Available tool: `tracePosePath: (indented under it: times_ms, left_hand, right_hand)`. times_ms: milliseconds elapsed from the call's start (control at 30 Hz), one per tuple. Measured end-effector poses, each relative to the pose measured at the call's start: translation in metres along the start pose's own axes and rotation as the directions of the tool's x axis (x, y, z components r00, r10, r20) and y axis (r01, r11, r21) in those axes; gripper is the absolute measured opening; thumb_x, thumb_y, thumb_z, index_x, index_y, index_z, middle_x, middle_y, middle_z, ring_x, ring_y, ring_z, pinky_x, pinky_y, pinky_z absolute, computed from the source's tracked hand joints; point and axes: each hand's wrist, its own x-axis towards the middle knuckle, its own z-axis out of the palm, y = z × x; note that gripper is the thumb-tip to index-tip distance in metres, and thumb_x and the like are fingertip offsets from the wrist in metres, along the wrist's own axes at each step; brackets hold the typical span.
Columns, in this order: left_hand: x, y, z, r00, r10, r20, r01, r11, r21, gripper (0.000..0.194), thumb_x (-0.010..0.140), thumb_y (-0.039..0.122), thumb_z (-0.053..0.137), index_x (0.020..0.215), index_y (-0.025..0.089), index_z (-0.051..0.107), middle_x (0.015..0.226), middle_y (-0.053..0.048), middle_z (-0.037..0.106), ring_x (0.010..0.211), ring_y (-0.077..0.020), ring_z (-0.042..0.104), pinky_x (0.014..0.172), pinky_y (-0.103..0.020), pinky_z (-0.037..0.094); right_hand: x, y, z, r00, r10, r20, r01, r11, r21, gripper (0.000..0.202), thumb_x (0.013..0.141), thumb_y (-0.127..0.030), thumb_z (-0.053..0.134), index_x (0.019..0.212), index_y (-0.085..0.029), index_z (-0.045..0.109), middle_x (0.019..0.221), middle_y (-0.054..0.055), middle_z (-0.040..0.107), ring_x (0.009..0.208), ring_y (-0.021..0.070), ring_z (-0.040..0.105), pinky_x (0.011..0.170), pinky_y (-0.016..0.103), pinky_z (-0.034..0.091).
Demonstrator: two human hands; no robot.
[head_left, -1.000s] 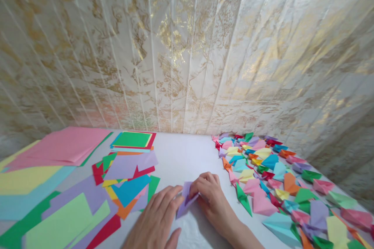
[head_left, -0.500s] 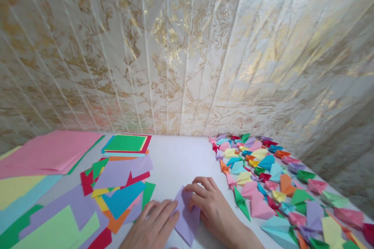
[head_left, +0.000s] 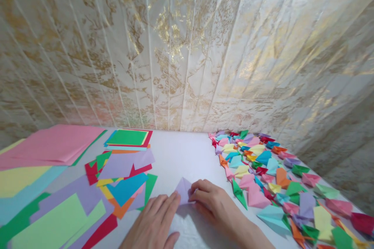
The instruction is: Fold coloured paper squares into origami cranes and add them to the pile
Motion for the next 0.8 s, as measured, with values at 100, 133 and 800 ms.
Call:
tracePosePath:
  times_ms: [100, 133, 800]
  left_hand:
    - [-0.002, 0.003, 0.001, 0.999, -0.053, 0.006, 0.053, 0.999, -0.005, 0.062, 0.084, 0.016, 0.056, 0.143, 0.014, 0.038, 0.127, -0.007, 0.067, 0.111, -0.0219, 0.063, 0.093, -0.029, 0.051]
    - [-0.003, 0.003, 0.002, 0.998, -0.058, 0.005, 0.058, 0.998, 0.003, 0.062, 0.085, 0.016, 0.055, 0.144, 0.015, 0.037, 0.129, -0.007, 0.065, 0.113, -0.0223, 0.063, 0.094, -0.03, 0.051]
    - [0.009, 0.001, -0.001, 0.986, -0.095, 0.136, 0.099, 0.995, -0.024, 0.055, 0.075, 0.017, 0.064, 0.129, 0.021, 0.056, 0.127, -0.003, 0.066, 0.1, -0.0256, 0.062, 0.087, -0.036, 0.052]
  right_hand:
    - [0.006, 0.003, 0.004, 0.983, 0.148, -0.105, -0.132, 0.98, 0.147, 0.022, 0.093, -0.018, 0.051, 0.076, -0.02, 0.064, 0.089, 0.003, 0.066, 0.081, 0.0157, 0.061, 0.073, 0.024, 0.046]
    - [0.009, 0.004, 0.006, 0.971, 0.206, -0.122, -0.186, 0.97, 0.158, 0.021, 0.092, -0.019, 0.053, 0.073, -0.019, 0.063, 0.082, 0.002, 0.065, 0.074, 0.0152, 0.06, 0.068, 0.024, 0.044]
    - [0.041, 0.008, 0.025, 0.905, 0.4, -0.148, -0.421, 0.892, -0.167, 0.005, 0.085, -0.022, 0.068, 0.081, -0.022, 0.068, 0.075, 0.002, 0.069, 0.072, 0.0197, 0.061, 0.065, 0.027, 0.039]
